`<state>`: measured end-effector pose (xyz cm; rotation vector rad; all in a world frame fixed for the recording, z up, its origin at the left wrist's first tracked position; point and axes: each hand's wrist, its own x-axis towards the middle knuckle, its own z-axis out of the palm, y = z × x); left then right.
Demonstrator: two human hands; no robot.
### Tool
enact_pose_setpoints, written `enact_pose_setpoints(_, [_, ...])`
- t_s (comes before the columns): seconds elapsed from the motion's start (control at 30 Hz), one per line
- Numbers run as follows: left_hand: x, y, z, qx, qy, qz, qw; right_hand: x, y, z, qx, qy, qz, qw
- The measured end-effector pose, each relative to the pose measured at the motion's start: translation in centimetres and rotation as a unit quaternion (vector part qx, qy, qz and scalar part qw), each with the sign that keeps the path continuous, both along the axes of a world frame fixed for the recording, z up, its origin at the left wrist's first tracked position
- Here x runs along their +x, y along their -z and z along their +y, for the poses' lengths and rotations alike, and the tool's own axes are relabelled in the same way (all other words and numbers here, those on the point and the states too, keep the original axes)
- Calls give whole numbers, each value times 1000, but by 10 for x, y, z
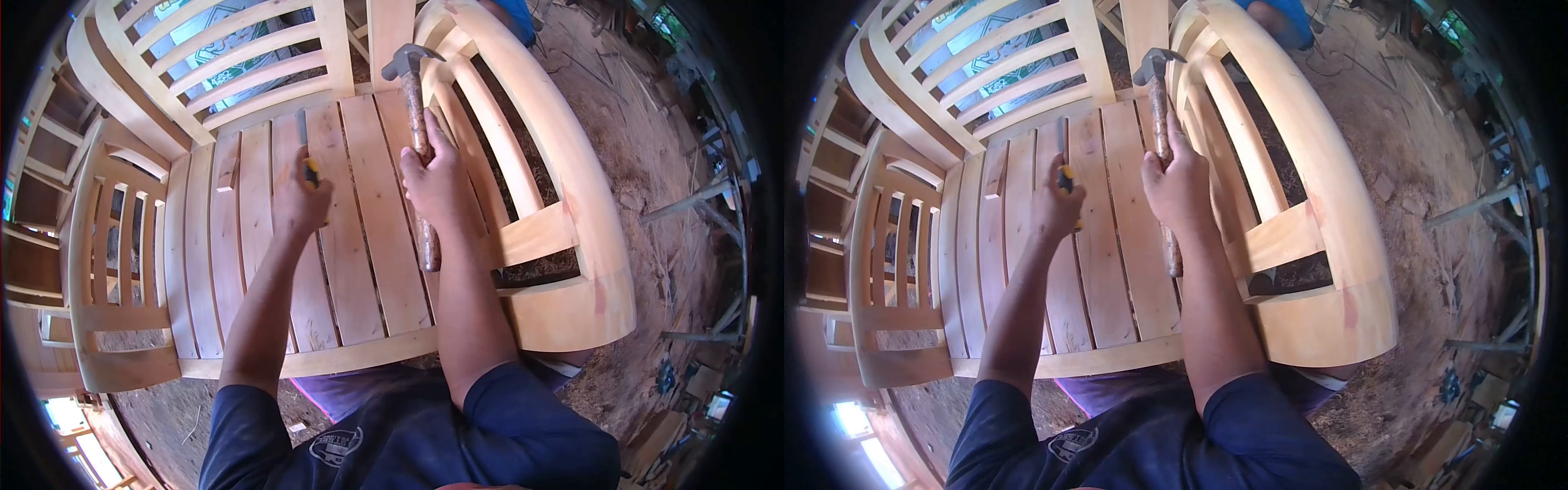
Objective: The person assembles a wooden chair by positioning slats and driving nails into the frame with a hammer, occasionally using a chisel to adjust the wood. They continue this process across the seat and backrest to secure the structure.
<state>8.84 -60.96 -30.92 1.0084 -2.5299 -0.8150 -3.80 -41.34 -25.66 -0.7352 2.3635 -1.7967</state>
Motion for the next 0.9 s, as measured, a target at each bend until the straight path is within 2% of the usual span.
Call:
enact_pose_setpoints(0.03, [5, -7, -5, -64, -33, -58, 996, -1, -5, -3, -3, 0, 20, 1000])
enact_pose_setpoints(0.07, [8, -15, -10, -33, -49, -111, 992, -2, -10, -7, -7, -1, 41, 999])
enact_pose_setpoints(0.17, [3, -6, -8, -304, -77, -144, 939, -9, -26, -23, -82, -23, 49, 995])
enact_pose_setpoints(0.2, [-4, -8, -2, -263, -38, -141, 954, -7, -29, -28, -112, -33, 44, 992])
enact_pose_setpoints(0.27, [-44, -20, 15, -181, 33, -116, 976, 6, -24, -23, -111, -61, -54, 990])
enact_pose_setpoints(0.3, [-65, -9, 17, -138, 57, -122, 981, 13, -19, -16, -111, -73, -99, 986])
enact_pose_setpoints(0.33, [-85, -1, 23, -73, 45, -140, 987, 16, -7, -9, -80, -70, -97, 990])
enact_pose_setpoints(0.47, [-106, 23, 21, -157, 4, -108, 982, 21, 34, 5, 11, -8, -90, 996])
enact_pose_setpoints(0.57, [-108, 29, 17, -170, 7, -87, 982, 23, 29, 12, 20, -6, -94, 995])
enact_pose_setpoints(0.67, [-107, 21, -11, -142, 67, -118, 981, 21, 45, 14, 11, 8, -58, 998])
enact_pose_setpoints(0.73, [-81, -2, -48, -89, 116, -100, 984, 29, 46, 19, 19, 12, -46, 999])
enact_pose_setpoints(0.77, [-57, -8, -57, -192, 78, -68, 976, 33, 46, 22, 22, 13, -40, 999])
enact_pose_setpoints(0.8, [-29, -13, -60, -247, 24, -57, 967, 35, 51, 23, 34, 18, -5, 999])
enact_pose_setpoints(0.83, [-11, -26, -62, -216, -53, -161, 962, 38, 54, 24, 45, 23, 30, 998])
enact_pose_setpoints(0.87, [12, 18, -89, -279, -71, -168, 943, 45, 46, 24, 54, 30, 16, 998])
enact_pose_setpoints(0.9, [25, 9, -79, -220, -53, -191, 955, 50, 47, 24, 57, 28, 9, 998])
